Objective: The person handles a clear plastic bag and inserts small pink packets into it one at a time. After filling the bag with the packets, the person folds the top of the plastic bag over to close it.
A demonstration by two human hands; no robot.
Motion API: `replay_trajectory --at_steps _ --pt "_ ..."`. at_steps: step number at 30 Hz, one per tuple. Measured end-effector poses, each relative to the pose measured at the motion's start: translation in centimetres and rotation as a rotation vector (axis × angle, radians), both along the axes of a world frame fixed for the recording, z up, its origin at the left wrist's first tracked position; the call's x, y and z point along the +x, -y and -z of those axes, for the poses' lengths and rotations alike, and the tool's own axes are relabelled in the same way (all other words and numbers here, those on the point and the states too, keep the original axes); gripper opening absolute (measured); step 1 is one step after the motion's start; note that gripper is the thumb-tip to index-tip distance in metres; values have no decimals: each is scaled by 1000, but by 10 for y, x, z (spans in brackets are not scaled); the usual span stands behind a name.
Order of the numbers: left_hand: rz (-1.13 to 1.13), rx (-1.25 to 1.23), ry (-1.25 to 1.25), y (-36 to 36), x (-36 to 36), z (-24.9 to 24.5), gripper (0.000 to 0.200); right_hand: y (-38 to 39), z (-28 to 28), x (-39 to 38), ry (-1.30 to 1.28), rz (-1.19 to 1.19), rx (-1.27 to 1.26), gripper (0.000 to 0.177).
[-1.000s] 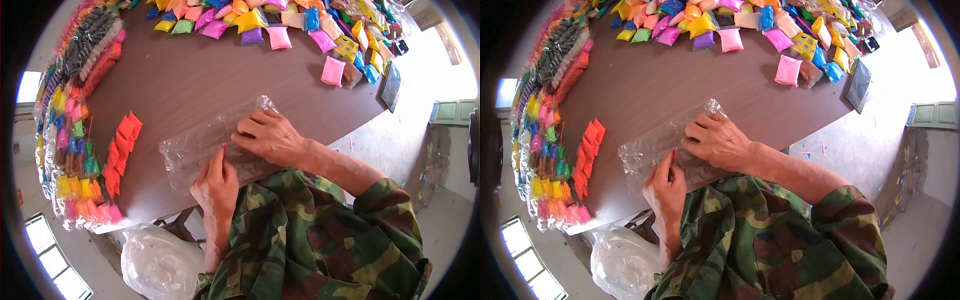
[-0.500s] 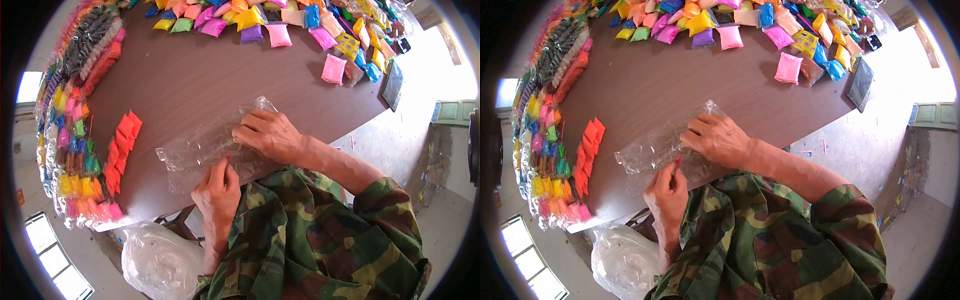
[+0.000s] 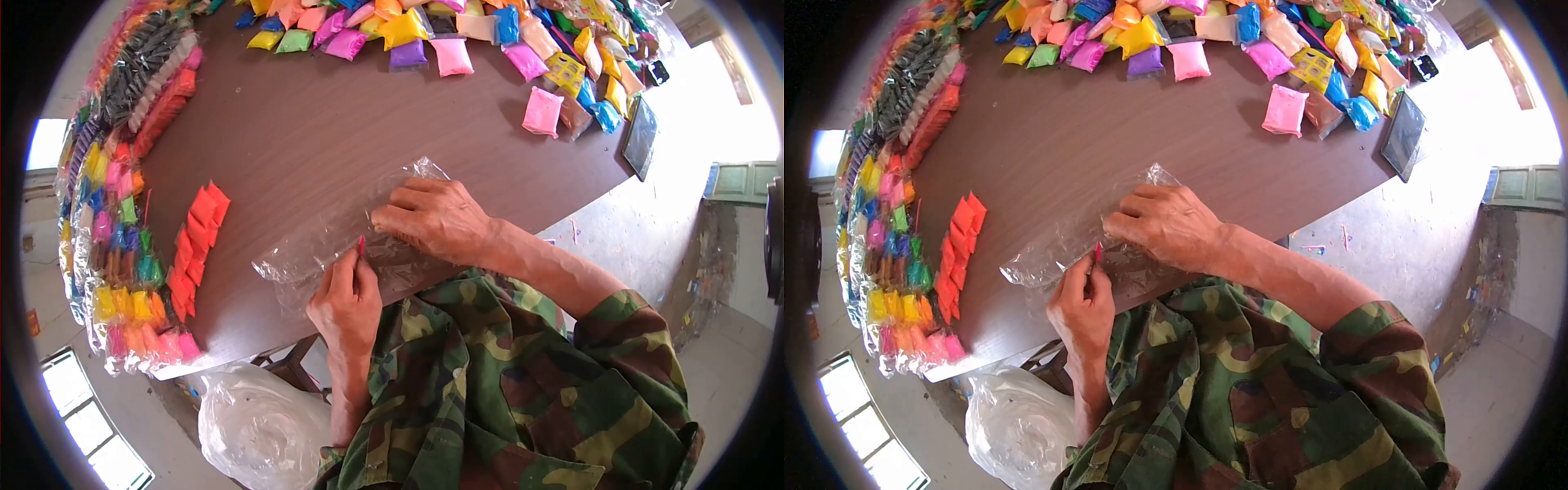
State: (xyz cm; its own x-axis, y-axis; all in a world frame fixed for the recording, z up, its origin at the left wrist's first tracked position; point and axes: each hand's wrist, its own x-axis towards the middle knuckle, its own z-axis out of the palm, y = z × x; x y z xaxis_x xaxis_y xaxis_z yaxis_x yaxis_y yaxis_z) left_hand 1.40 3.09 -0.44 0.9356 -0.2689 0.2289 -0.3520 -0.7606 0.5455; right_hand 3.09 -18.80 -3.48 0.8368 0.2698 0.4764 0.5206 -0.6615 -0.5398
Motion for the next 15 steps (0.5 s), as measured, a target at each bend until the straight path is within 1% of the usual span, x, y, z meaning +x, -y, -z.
replay_trajectory --at_steps 7,10,13,15 --pt "12 11 -7 5 1 -2 25 0 -4 0 -37 0 -23 15" --pt "53 121 117 4 4 3 20 -2 -7 0 -69 8 -18 16" --pt "48 268 142 2 7 -3 21 -3 -6 1 -51 18 -6 16" --pt "41 282 155 4 8 -8 20 -4 -6 1 -39 24 -2 16"
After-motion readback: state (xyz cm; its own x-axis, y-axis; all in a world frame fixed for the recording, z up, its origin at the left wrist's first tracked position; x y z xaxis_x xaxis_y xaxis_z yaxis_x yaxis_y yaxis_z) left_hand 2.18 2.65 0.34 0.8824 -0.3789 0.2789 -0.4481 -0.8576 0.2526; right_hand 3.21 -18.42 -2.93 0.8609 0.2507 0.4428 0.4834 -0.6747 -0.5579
